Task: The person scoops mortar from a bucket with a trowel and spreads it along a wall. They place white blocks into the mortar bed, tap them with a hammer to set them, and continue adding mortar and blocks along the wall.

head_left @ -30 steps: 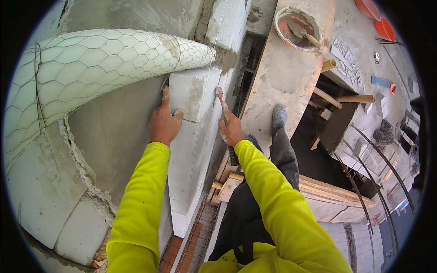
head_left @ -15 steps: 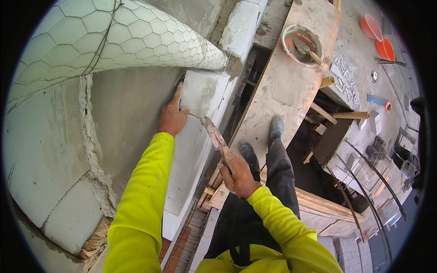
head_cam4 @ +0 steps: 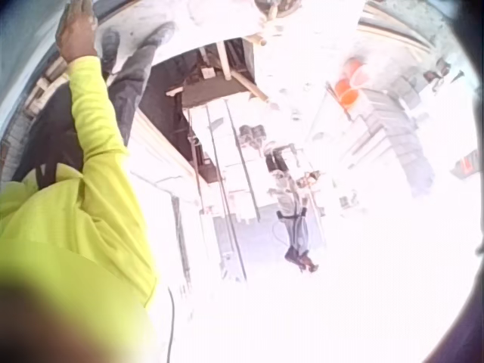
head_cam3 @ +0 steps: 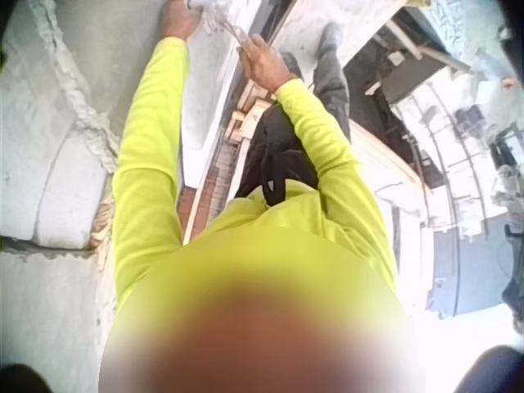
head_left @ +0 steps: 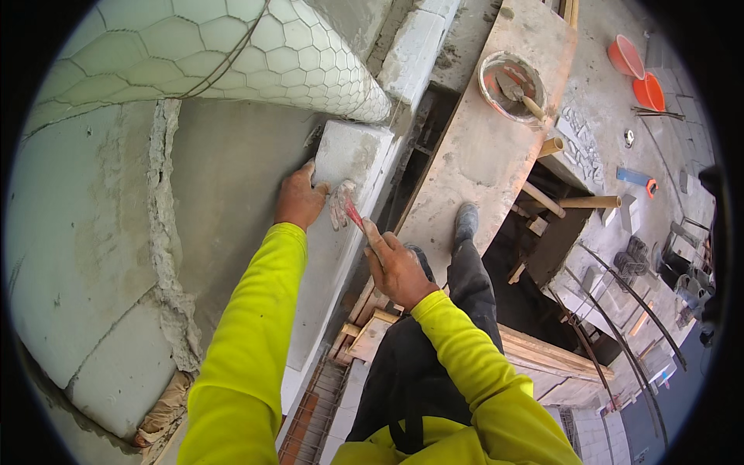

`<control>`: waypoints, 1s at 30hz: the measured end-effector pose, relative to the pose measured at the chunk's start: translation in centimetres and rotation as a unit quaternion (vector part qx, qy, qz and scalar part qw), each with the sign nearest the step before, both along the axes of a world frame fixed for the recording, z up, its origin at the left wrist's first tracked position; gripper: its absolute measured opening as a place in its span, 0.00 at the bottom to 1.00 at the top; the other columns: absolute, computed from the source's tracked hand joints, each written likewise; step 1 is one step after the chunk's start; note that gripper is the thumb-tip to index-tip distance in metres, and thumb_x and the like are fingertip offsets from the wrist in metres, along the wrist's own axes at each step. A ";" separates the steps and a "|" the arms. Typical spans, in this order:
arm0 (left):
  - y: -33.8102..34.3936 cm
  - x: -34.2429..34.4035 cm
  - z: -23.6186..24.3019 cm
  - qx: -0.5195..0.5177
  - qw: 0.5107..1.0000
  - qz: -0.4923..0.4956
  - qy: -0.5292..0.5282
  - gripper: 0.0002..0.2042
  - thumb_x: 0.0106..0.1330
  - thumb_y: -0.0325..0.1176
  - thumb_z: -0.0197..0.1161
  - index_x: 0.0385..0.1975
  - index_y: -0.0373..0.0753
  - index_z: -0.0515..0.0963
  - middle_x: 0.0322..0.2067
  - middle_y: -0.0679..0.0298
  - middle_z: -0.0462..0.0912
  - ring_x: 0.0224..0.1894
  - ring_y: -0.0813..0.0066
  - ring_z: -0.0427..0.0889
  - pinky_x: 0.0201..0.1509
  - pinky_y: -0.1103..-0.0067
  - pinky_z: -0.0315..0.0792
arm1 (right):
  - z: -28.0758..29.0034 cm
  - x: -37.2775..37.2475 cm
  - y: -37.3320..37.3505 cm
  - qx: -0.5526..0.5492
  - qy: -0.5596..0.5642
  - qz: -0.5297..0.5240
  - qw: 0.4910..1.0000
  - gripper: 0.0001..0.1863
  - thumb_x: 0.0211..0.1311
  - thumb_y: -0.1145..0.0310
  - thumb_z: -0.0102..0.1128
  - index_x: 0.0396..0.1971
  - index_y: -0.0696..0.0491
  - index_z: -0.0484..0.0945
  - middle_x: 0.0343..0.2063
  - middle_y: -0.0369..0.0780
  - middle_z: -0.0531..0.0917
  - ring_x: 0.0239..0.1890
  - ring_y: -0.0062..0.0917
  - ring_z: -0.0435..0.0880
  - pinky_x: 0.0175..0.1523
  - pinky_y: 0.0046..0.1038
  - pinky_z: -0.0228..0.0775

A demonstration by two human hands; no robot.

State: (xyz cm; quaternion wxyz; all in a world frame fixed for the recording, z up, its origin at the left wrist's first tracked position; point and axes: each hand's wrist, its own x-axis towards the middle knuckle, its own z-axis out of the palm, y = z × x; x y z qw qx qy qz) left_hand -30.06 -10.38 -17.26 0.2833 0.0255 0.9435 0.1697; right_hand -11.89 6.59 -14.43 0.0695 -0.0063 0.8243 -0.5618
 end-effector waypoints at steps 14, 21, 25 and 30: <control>0.4 -0.3 0.0 0.040 0.998 -0.016 0.035 0.25 0.60 0.26 0.62 0.60 0.28 0.73 0.52 0.38 0.79 0.58 0.43 0.78 0.63 0.66 0.72 | -0.8 -2.8 1.4 0.005 -0.007 -0.022 1.000 0.35 0.69 0.73 0.56 0.74 0.51 0.54 0.32 0.51 0.73 0.29 0.48 0.76 0.34 0.43 0.71; 0.8 -0.2 0.4 0.039 0.998 0.001 0.043 0.27 0.59 0.26 0.63 0.61 0.31 0.73 0.51 0.37 0.80 0.57 0.43 0.78 0.62 0.66 0.72 | -0.8 -3.3 2.5 -0.002 -0.047 -0.013 0.999 0.30 0.72 0.68 0.52 0.71 0.53 0.59 0.36 0.53 0.78 0.33 0.51 0.80 0.44 0.47 0.75; 1.0 -0.1 0.6 0.004 1.000 -0.002 0.021 0.28 0.59 0.27 0.64 0.62 0.31 0.72 0.52 0.38 0.79 0.57 0.43 0.79 0.62 0.66 0.71 | 0.8 -0.1 5.1 -0.106 -0.097 -0.029 0.989 0.33 0.68 0.71 0.58 0.71 0.56 0.60 0.36 0.53 0.80 0.36 0.50 0.81 0.46 0.40 0.75; 0.9 0.1 0.7 -0.019 0.999 -0.005 0.028 0.30 0.58 0.28 0.65 0.64 0.32 0.70 0.52 0.38 0.80 0.56 0.44 0.79 0.62 0.65 0.72 | 1.7 7.6 13.1 -0.048 -0.185 -0.118 0.974 0.30 0.66 0.68 0.59 0.66 0.62 0.66 0.49 0.60 0.81 0.51 0.53 0.82 0.56 0.38 0.74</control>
